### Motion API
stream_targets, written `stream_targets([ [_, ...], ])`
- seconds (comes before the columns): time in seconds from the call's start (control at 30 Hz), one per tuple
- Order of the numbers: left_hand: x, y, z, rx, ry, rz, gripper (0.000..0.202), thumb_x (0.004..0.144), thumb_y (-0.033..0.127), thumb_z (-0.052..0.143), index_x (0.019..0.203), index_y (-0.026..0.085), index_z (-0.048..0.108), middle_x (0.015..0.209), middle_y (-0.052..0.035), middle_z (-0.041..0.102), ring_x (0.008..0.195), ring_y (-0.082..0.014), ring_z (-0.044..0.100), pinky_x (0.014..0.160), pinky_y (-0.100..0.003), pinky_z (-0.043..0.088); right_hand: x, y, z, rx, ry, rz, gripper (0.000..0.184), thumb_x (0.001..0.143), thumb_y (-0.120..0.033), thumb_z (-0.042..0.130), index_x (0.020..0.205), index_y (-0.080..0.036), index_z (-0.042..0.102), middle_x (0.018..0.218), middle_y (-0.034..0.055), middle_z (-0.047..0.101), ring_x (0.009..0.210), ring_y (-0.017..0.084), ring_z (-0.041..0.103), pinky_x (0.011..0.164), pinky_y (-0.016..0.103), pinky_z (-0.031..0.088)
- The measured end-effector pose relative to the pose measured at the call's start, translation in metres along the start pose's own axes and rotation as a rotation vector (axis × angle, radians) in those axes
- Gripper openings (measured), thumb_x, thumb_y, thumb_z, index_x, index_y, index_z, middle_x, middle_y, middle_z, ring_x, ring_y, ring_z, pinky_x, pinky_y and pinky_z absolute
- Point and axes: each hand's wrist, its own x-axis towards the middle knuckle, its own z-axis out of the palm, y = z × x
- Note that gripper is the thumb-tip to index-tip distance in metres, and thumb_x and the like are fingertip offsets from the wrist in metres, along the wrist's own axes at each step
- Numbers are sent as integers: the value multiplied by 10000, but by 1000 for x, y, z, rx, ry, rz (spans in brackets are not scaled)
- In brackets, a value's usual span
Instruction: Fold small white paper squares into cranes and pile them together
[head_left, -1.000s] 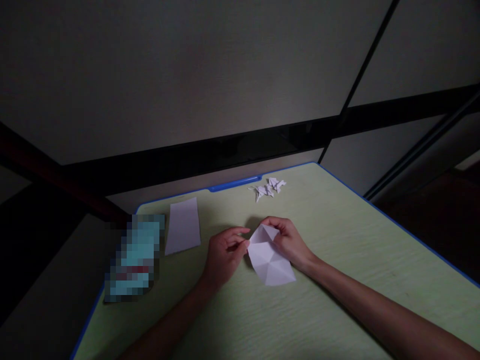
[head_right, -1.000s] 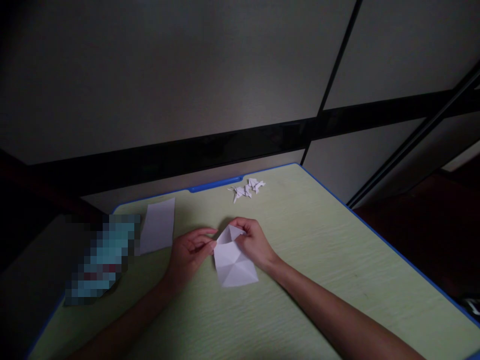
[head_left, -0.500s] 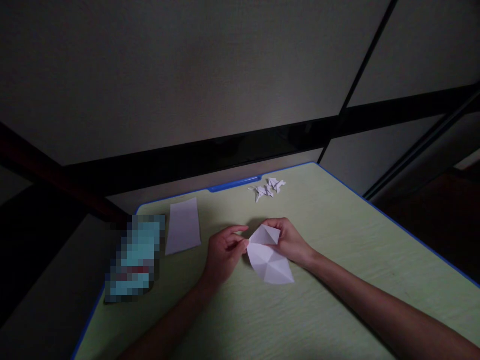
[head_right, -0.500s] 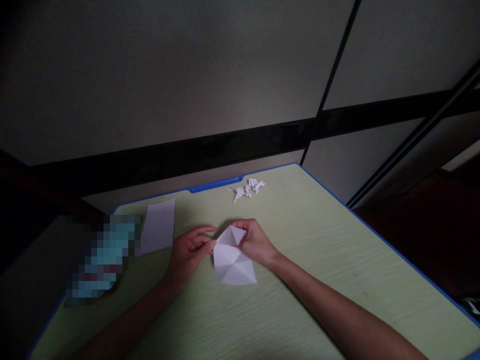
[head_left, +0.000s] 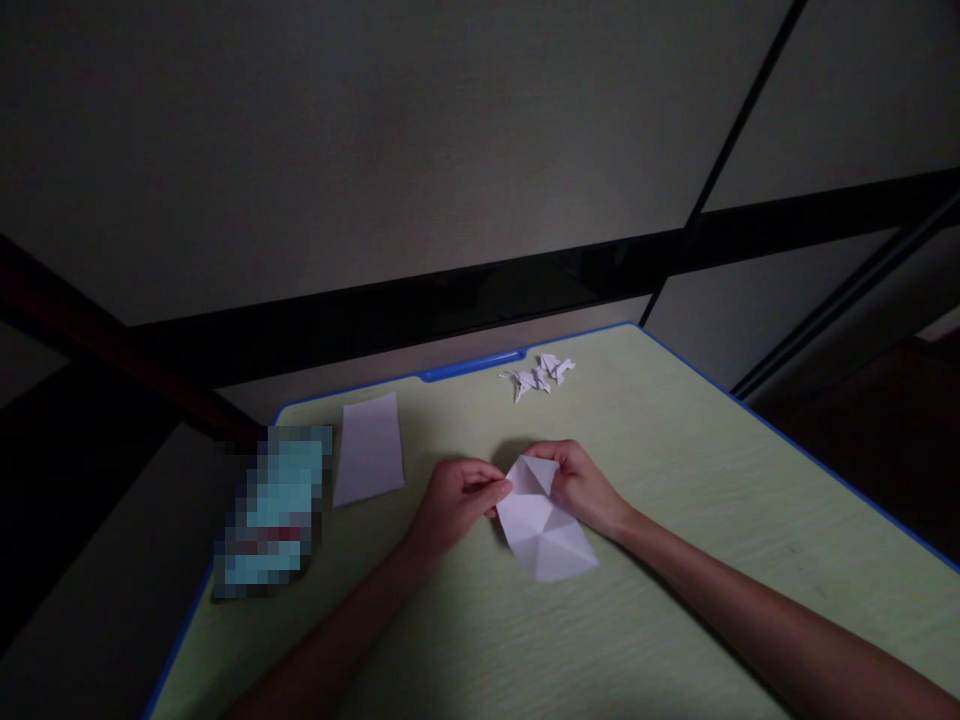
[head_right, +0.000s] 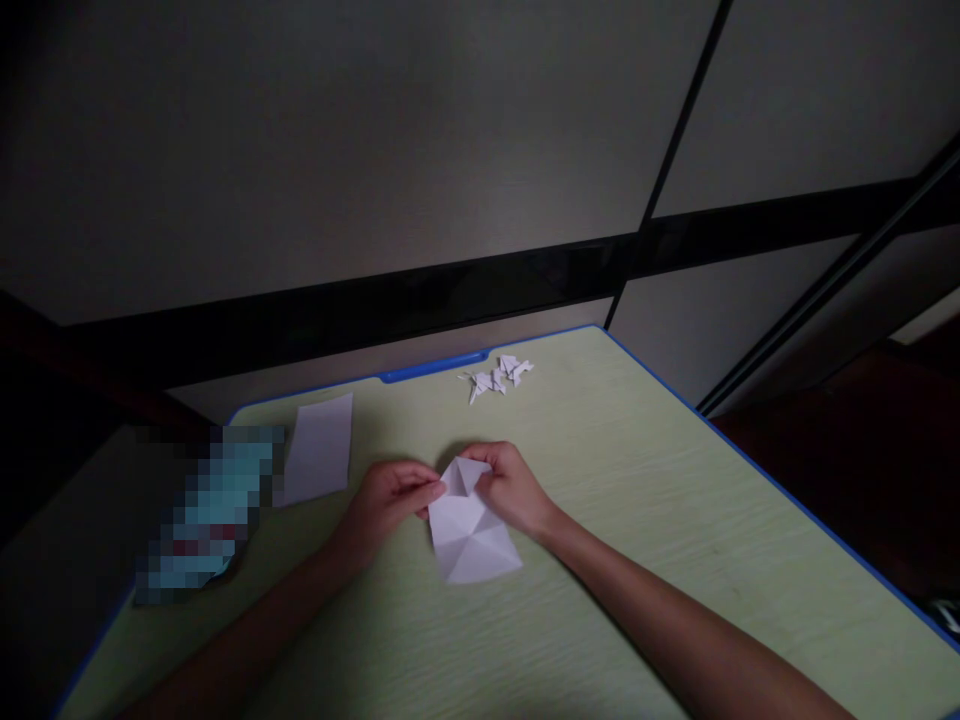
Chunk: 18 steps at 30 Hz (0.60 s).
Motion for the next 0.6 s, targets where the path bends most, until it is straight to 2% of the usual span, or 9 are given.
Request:
stream_targets([
  [0.17,1,-4,0,-12,-22,7,75,573,190,594,568,115,593,473,10,581,420,-82,500,397,-167,386,-1,2,1,4,22,-28,193,549,-60,393,584,-136,566,508,-25,532,440,80,463,392,163,327],
  [0.3,0,-2,0,14,11,58,72,582,176,588,551,111,592,451,15,555,409,-74,481,398,-163,376,0,3,1,-59,133,-231,288,548,-26,435,757,-159,582,681,4,587,595,114,531,519,210,403],
  [0.43,-1,-1,2,-2,2,42,84,580,191,591,547,115,587,454,11,556,412,-80,484,397,-168,375,-2,2,-1,-285,200,-463,310,563,16,441,731,-178,615,739,29,585,702,144,538,620,263,414],
  [0.6,-2,-4,4,-18,7,32,83,578,196,589,548,120,578,469,8,562,434,-90,500,410,-174,385,-7,1,0,-407,252,-560,280,590,17,464,700,-193,611,780,40,561,735,156,533,631,281,419],
])
